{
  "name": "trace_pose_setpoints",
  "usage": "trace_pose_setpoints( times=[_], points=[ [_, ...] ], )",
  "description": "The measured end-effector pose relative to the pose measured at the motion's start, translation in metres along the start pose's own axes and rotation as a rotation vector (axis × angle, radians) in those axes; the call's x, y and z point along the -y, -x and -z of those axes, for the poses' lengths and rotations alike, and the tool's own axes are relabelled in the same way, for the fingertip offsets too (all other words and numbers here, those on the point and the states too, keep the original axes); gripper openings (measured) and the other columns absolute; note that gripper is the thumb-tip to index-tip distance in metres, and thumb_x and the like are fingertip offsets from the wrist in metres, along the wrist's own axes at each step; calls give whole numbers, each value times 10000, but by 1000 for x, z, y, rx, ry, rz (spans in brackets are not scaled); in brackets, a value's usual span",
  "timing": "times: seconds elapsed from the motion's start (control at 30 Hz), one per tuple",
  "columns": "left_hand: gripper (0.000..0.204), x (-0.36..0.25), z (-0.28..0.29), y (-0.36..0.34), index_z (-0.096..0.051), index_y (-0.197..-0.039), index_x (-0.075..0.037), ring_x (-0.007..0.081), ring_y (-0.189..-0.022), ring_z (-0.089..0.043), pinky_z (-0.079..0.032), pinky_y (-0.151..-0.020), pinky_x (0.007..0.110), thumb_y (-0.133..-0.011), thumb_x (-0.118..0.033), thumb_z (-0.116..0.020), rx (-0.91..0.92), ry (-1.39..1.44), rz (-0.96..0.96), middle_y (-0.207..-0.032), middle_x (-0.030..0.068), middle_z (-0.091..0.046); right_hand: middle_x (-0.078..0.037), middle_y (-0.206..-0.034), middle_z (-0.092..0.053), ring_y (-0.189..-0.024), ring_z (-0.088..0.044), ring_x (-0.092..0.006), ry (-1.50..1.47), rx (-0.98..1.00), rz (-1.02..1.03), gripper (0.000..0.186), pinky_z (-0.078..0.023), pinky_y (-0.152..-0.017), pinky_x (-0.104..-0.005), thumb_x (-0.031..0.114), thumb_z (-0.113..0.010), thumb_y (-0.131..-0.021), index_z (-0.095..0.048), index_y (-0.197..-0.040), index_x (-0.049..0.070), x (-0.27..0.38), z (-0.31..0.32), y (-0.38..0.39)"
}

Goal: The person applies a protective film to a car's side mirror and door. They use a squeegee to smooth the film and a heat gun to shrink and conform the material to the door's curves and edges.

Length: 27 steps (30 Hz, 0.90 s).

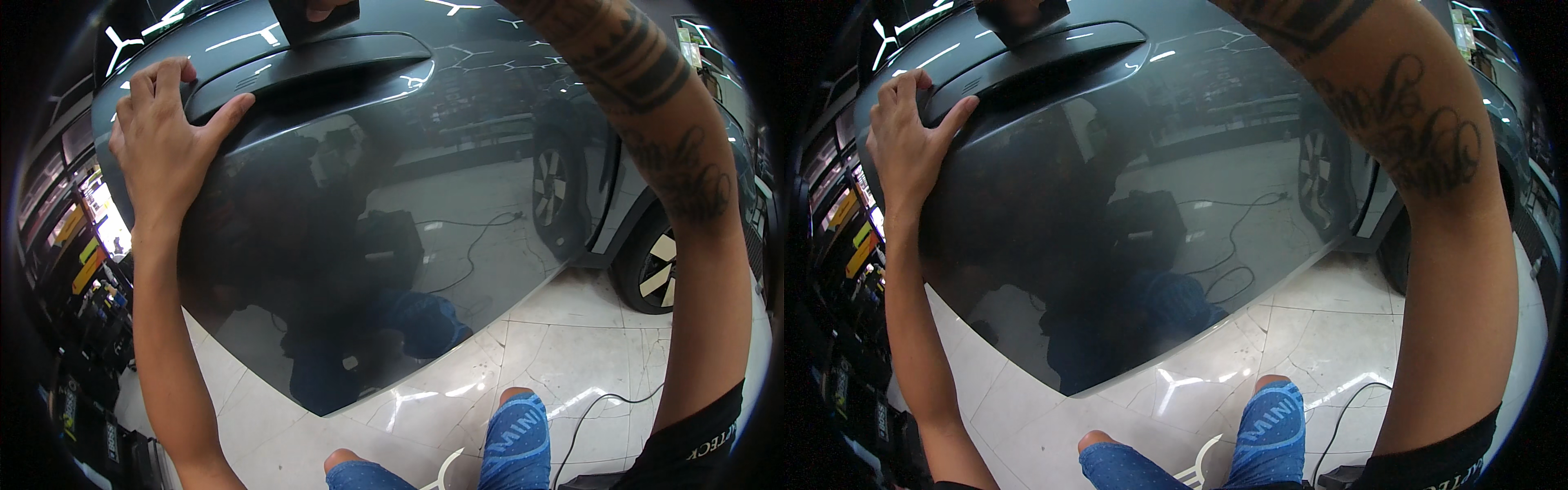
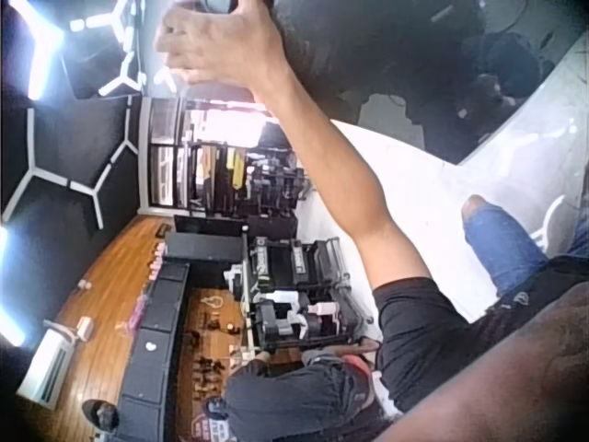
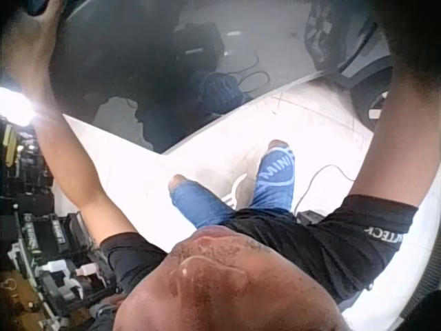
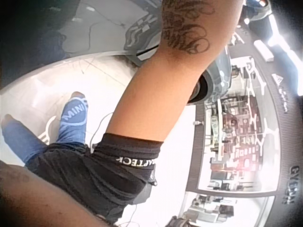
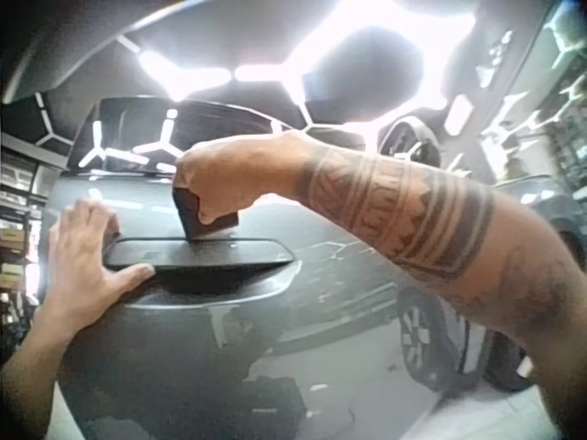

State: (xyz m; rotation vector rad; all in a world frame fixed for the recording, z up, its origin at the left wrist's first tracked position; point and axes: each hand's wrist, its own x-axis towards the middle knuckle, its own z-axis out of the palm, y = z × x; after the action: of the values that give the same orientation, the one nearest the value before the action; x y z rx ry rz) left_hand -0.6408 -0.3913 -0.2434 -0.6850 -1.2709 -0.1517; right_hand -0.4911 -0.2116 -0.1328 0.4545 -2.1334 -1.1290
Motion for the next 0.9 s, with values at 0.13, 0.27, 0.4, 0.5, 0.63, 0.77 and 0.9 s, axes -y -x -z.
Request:
trace_pose_setpoints(
  times=[0.13,0.27,0.4,0.5,0.63,0.77,0.9],
  points=[
    [667,-1,2,1,-517,-1130,-132,257,-1065,-492,-397,-873,514,-745,-670,-602,33,-47,6,-1111,50,-490,-195,-790,-652,-746,-635,-329,1,8,9,187,-494,-686,-397,109,-619,-691,-663,-828,-10,-7,-4,15],
    [647,0,4,2,-509,-1129,-142,257,-1064,-492,-386,-889,516,-750,-657,-606,51,-47,24,-1119,56,-487,-177,-777,-657,-736,-641,-303,-167,-2,-104,164,-495,-669,-385,77,-627,-679,-663,-818,-2,-8,-7,40],
    [630,-1,6,-2,-503,-1124,-161,252,-1064,-490,-379,-897,519,-742,-649,-615,79,-30,50,-1121,50,-486,-167,-771,-659,-731,-641,-302,-240,10,-161,157,-494,-661,-382,87,-634,-684,-664,-818,11,-14,-10,53],
    [643,-3,8,-4,-515,-1112,-143,263,-1076,-492,-380,-890,523,-731,-648,-629,89,-23,62,-1113,45,-494,-164,-769,-659,-735,-641,-305,-194,-2,-194,153,-493,-662,-386,88,-642,-691,-663,-827,22,-16,-12,60],
    [645,-8,5,-5,-522,-1106,-136,269,-1082,-491,-381,-883,527,-729,-647,-635,68,-6,75,-1107,43,-496,-164,-774,-656,-749,-640,-314,-169,12,-206,161,-492,-675,-395,99,-659,-697,-661,-841,26,-24,-8,73],
    [632,0,9,-5,-509,-1122,-166,253,-1085,-480,-368,-909,520,-733,-651,-623,118,-65,50,-1113,41,-490,-170,-785,-651,-760,-637,-320,-159,-38,-202,183,-491,-688,-396,115,-675,-700,-659,-847,8,-24,-33,80],
    [638,4,9,-2,-520,-1108,-146,270,-1080,-489,-379,-887,527,-730,-647,-633,106,-62,25,-1096,46,-495,-176,-783,-647,-753,-635,-314,-133,-102,-198,176,-494,-686,-388,96,-662,-710,-654,-849,-11,-24,-46,86]
  ],
)
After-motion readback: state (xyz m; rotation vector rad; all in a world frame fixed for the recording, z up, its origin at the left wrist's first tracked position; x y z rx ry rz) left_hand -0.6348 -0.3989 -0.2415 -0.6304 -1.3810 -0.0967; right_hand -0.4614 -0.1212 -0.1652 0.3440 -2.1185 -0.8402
